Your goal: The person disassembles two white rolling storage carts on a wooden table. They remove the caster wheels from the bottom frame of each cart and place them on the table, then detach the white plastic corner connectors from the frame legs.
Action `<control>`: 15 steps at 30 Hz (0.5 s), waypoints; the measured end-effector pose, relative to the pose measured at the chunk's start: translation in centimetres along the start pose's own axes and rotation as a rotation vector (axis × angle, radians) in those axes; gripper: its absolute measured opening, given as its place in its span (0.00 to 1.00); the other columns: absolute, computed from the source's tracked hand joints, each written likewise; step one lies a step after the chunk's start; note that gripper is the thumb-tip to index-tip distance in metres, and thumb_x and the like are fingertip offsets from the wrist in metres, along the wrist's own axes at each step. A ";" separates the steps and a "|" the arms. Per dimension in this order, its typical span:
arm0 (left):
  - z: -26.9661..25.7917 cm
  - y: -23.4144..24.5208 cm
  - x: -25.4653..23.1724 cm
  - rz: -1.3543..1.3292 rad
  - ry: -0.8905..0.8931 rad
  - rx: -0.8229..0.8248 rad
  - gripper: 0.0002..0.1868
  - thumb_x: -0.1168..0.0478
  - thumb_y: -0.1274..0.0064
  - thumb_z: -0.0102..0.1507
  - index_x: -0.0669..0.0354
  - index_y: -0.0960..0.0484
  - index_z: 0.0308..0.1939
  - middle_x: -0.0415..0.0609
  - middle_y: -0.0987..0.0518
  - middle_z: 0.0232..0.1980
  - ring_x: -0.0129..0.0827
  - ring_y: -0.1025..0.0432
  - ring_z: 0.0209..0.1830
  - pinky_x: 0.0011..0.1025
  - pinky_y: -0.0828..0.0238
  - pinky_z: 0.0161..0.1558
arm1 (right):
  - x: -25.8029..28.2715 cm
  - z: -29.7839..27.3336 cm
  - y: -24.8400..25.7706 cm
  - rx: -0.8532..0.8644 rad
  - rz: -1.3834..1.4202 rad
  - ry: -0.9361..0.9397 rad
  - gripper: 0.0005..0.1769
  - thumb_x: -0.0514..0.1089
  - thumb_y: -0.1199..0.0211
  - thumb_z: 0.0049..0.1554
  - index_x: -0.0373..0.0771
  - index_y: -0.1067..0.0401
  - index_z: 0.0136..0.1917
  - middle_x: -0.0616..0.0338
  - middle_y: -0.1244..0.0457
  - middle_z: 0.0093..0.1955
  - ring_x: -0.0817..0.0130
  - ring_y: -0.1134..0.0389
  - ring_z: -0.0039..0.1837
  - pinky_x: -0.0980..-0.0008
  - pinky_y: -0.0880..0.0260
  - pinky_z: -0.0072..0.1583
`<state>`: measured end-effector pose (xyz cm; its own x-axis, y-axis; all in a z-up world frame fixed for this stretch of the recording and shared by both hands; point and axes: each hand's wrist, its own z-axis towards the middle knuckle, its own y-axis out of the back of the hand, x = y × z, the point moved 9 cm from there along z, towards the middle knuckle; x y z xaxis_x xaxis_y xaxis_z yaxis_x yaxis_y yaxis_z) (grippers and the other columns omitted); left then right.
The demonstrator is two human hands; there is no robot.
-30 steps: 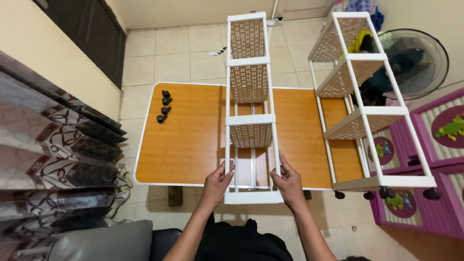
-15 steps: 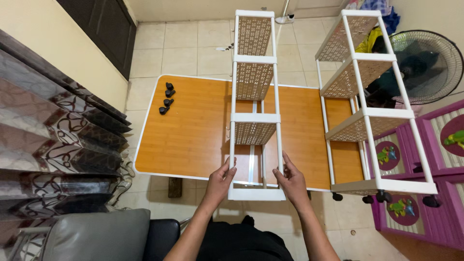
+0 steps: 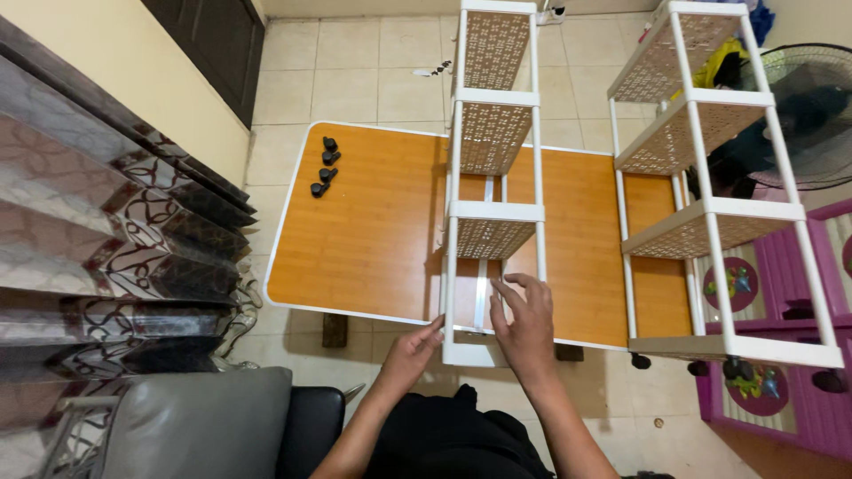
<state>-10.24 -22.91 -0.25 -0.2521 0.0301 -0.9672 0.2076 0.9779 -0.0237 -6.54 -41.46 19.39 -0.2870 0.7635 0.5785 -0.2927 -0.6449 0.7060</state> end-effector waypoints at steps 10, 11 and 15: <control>-1.5 0.1 1.8 0.358 0.338 0.266 0.28 0.64 0.45 0.66 0.49 0.24 0.71 0.63 0.16 0.56 0.54 0.23 0.51 0.41 0.26 0.54 | 0.4 3.4 -9.2 0.199 0.225 -0.191 0.29 0.41 0.38 0.61 0.35 0.38 0.74 0.41 0.33 0.56 0.52 0.29 0.49 0.57 0.28 0.52; -1.0 -0.1 0.1 0.332 0.160 0.264 0.26 0.63 0.43 0.63 0.53 0.22 0.67 0.59 0.16 0.56 0.43 0.22 0.53 0.35 0.28 0.56 | 0.1 3.9 -10.1 0.234 0.254 -0.224 0.32 0.41 0.39 0.61 0.34 0.41 0.76 0.41 0.33 0.55 0.54 0.28 0.46 0.57 0.27 0.49; -0.5 0.0 -1.3 0.327 0.014 0.308 0.24 0.60 0.38 0.61 0.57 0.20 0.62 0.54 0.16 0.56 0.34 0.23 0.55 0.29 0.30 0.58 | -2.2 3.8 -13.6 0.370 0.437 -0.518 0.40 0.39 0.43 0.61 0.40 0.53 0.82 0.47 0.31 0.40 0.66 0.29 0.32 0.63 0.26 0.38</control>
<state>-10.38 -22.84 1.15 -0.1386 0.3321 -0.9330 0.5494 0.8096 0.2066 1.52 -34.23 10.09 0.1840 0.4192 0.8891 0.0995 -0.9078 0.4075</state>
